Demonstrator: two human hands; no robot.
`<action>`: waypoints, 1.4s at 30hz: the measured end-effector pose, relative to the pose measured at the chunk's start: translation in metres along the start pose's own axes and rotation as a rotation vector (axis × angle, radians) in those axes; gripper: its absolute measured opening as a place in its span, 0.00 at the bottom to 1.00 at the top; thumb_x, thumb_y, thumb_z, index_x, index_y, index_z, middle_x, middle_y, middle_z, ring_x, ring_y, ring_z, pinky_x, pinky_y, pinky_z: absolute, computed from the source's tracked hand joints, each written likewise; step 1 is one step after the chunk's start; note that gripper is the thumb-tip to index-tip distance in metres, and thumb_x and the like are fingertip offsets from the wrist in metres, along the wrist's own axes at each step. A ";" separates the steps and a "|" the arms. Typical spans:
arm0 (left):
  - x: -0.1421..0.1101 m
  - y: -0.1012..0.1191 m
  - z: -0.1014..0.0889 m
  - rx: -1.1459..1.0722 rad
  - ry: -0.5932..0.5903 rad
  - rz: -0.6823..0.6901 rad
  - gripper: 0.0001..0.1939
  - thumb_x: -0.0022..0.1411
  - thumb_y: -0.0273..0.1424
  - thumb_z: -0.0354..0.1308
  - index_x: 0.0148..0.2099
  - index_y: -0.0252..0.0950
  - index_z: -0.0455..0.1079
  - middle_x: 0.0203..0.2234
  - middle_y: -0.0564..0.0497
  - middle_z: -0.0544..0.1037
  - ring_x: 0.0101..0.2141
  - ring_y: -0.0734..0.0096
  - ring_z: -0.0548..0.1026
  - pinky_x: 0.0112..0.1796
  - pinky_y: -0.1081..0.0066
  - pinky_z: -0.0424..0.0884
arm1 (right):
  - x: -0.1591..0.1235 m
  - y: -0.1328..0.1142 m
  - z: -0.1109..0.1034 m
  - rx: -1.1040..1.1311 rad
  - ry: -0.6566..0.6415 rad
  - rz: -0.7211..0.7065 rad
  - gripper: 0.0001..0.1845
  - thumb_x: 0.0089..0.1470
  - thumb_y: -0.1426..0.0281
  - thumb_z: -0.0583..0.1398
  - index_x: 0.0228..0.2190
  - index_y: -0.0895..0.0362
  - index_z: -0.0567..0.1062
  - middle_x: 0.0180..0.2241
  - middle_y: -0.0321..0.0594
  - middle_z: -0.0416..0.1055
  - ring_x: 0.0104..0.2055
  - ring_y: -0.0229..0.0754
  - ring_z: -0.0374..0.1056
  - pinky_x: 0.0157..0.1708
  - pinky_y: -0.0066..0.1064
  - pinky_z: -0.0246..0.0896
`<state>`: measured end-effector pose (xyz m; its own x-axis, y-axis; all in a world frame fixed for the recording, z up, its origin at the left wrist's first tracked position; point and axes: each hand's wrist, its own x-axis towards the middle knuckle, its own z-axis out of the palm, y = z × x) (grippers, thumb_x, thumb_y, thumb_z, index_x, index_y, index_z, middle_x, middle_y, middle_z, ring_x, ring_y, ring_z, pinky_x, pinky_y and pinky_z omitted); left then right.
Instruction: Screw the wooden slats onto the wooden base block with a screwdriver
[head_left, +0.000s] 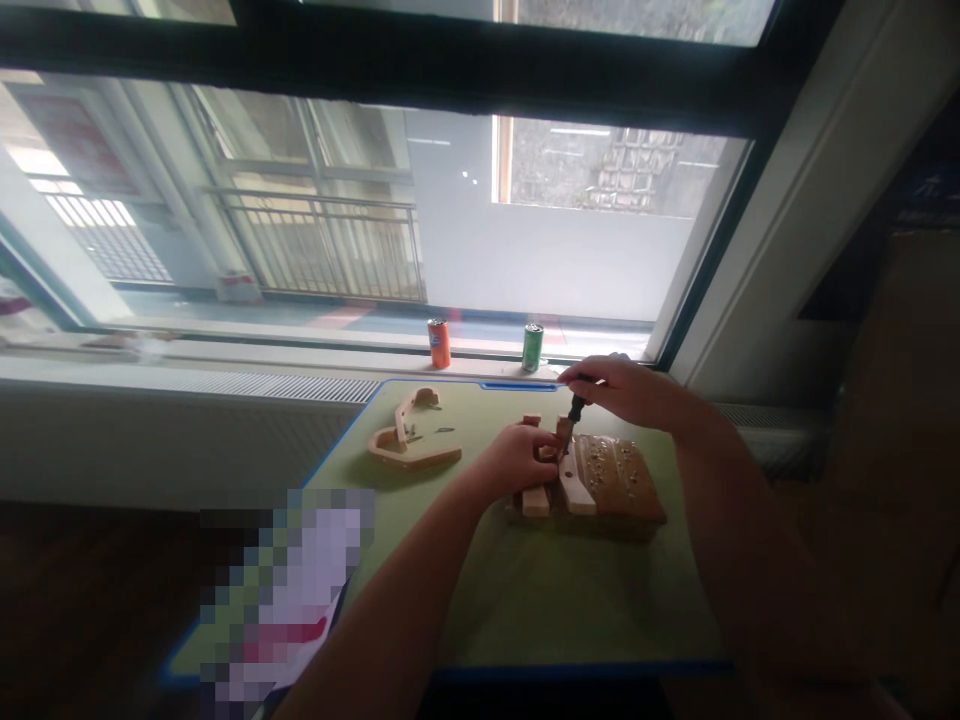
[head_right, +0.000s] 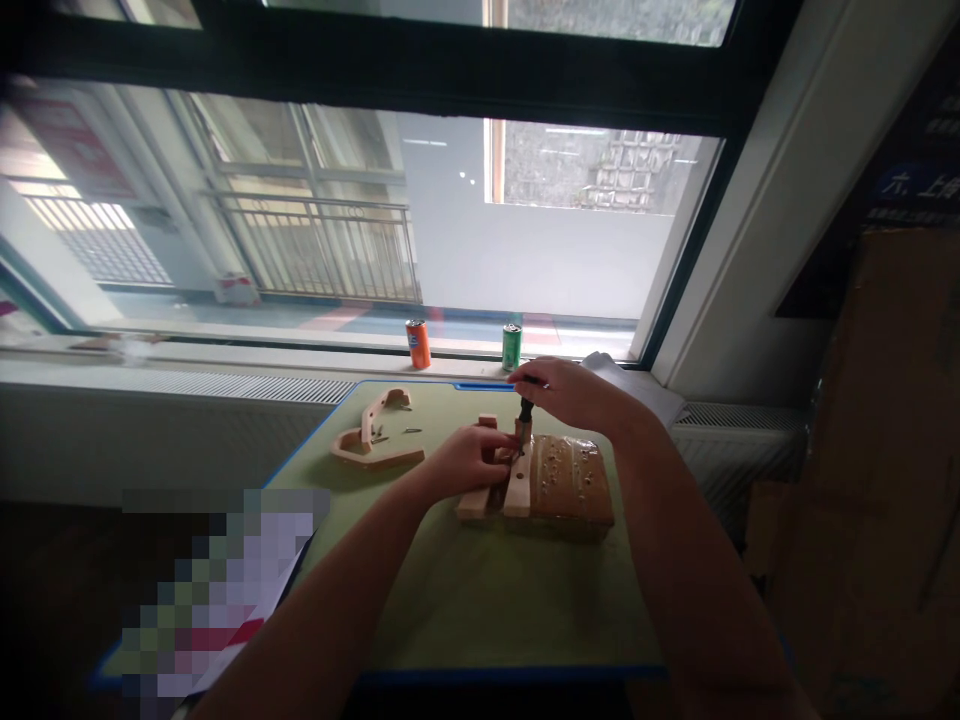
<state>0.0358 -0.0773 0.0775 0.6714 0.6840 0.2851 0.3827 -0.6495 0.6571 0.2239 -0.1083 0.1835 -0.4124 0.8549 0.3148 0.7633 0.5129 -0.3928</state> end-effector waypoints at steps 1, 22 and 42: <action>0.000 0.000 0.000 -0.020 0.026 0.002 0.18 0.48 0.30 0.57 0.43 0.36 0.75 0.22 0.54 0.72 0.23 0.76 0.67 0.27 0.76 0.62 | -0.001 0.000 -0.001 -0.036 0.015 0.007 0.16 0.55 0.65 0.53 0.43 0.55 0.73 0.35 0.41 0.73 0.34 0.39 0.66 0.34 0.30 0.57; 0.026 0.024 0.008 -0.373 0.441 0.019 0.18 0.48 0.41 0.62 0.37 0.32 0.73 0.28 0.48 0.77 0.27 0.73 0.73 0.28 0.73 0.69 | -0.003 -0.021 0.004 -0.357 0.155 0.014 0.13 0.55 0.64 0.54 0.27 0.57 0.74 0.22 0.38 0.69 0.22 0.35 0.59 0.25 0.29 0.47; 0.016 0.017 0.005 -0.023 0.555 -0.004 0.16 0.48 0.44 0.61 0.28 0.35 0.74 0.20 0.53 0.73 0.22 0.76 0.67 0.27 0.74 0.63 | 0.005 -0.025 0.014 -0.263 0.160 -0.087 0.12 0.48 0.61 0.59 0.22 0.57 0.74 0.20 0.34 0.66 0.23 0.34 0.56 0.25 0.29 0.44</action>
<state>0.0560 -0.0794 0.0899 0.2325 0.7626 0.6036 0.3658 -0.6436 0.6722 0.1953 -0.1157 0.1828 -0.4142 0.7751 0.4771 0.8396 0.5278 -0.1286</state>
